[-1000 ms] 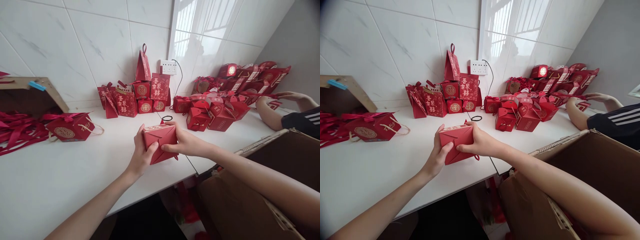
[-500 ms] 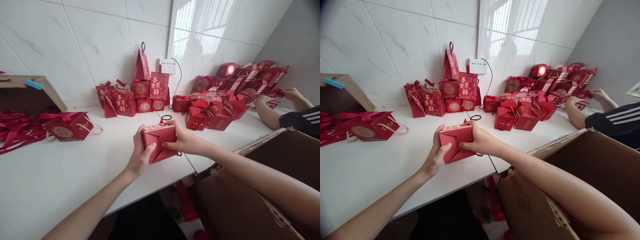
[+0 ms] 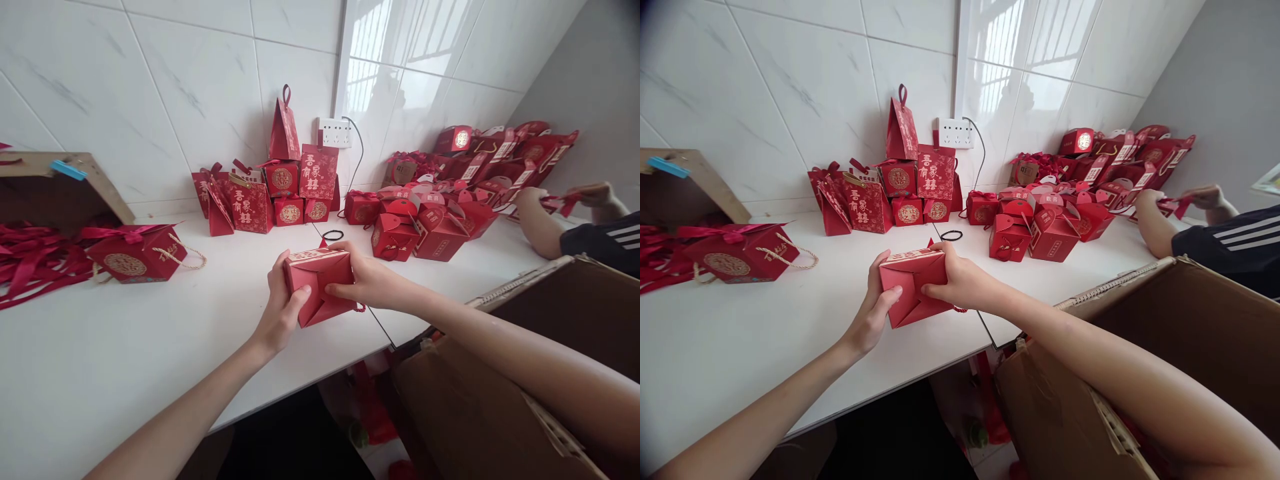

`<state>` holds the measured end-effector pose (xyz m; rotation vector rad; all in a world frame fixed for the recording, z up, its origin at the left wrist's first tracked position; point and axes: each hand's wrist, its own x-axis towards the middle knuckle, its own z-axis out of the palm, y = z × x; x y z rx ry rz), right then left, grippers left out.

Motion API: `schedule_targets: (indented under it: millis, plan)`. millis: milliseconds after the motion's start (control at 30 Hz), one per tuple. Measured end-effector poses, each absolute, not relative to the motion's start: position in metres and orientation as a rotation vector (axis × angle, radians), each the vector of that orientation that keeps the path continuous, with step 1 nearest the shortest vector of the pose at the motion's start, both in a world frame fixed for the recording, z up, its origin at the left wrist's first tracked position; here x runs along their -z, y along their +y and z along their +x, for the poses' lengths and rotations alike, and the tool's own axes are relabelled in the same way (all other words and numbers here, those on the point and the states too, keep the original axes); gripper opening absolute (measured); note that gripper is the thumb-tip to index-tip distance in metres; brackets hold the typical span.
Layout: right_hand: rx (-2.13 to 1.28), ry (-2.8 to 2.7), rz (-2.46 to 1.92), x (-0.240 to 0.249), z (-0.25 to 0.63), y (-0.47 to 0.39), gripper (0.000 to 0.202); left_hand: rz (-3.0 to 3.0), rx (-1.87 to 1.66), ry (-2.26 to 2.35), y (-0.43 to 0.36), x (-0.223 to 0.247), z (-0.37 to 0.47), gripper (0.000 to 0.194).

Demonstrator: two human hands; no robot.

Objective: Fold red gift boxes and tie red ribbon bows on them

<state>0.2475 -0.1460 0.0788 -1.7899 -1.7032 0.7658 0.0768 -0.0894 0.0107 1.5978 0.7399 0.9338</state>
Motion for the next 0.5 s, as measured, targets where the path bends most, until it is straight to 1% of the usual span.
schedule_targets:
  millis: [233,400,500]
  plan:
    - [-0.8,-1.685,-1.782,-0.0775,0.2482,-0.1447,0.063,1.598,-0.935,0.742,-0.0865,-0.0099,0.0758,0.065]
    - [-0.767,-1.71,-1.743,-0.0736,0.2493,-0.1425,0.064,1.588,-0.936,0.732,-0.0849,-0.0091,0.0759,0.066]
    - [-0.744,-1.705,-1.776,-0.0733,0.249,-0.1421,0.067,1.59,-0.929,0.757,-0.0847,-0.0082,0.0765,0.07]
